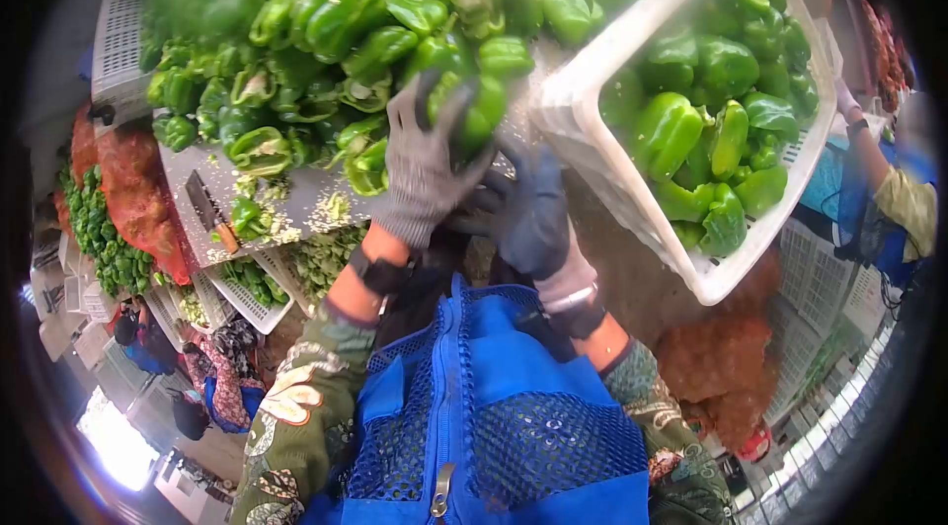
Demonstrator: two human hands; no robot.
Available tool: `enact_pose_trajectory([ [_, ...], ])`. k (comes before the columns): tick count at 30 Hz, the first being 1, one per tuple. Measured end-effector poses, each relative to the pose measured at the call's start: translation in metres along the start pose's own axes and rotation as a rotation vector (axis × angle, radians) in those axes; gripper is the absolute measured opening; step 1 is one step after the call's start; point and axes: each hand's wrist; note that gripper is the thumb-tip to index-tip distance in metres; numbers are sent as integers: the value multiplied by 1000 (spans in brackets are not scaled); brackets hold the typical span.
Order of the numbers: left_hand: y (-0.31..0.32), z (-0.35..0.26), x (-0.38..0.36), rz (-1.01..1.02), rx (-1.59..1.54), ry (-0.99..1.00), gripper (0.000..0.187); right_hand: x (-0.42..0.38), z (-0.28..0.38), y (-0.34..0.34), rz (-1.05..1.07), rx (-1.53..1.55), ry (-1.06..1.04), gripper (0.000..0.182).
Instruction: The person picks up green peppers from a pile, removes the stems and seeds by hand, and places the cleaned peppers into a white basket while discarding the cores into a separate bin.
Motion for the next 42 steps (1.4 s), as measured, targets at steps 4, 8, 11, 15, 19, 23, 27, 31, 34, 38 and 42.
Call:
enact_pose_trajectory([
  [4, -96, -16, -37, 40, -244, 273, 73, 18, -11, 69, 340, 382, -47, 66],
  [8, -144, -5, -61, -119, -96, 9, 63, 5, -15, 112, 533, -37, -150, 61],
  [11, -152, -21, -75, -213, 3, -42, 56, -17, -20, 134, 703, -465, -421, 58],
  [15, -159, -16, -86, -262, -86, -156, 46, -25, -19, 127, 936, -969, -920, 47],
  [19, -146, -22, -87, -315, 38, -191, 38, -38, -13, 129, 814, -717, -625, 41],
  [23, -122, -44, -79, -384, -52, -162, 31, -35, -4, 113, 629, -934, -855, 40],
  [27, -112, -73, -70, -447, 61, -11, 34, -17, 13, 97, 654, -1199, -1380, 37],
  [31, -102, -78, -61, -451, 226, 93, 44, -16, 29, 102, 663, -908, -871, 38],
  [34, -105, -79, -55, -465, 234, 116, 41, -7, 28, 98, 728, -979, -1108, 37],
  [38, -93, -59, -43, -510, -70, -152, 24, 26, 16, 103, 639, -471, -351, 41],
  [42, -101, -76, -42, -604, 65, -87, 27, 24, 6, 107, 635, -707, -631, 43],
])
Point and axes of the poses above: each hand's wrist, its own x-axis towards the middle knuckle, its own y-axis out of the palm, z = x × y, and after that the axes turned 10 degrees about -y, right-handed
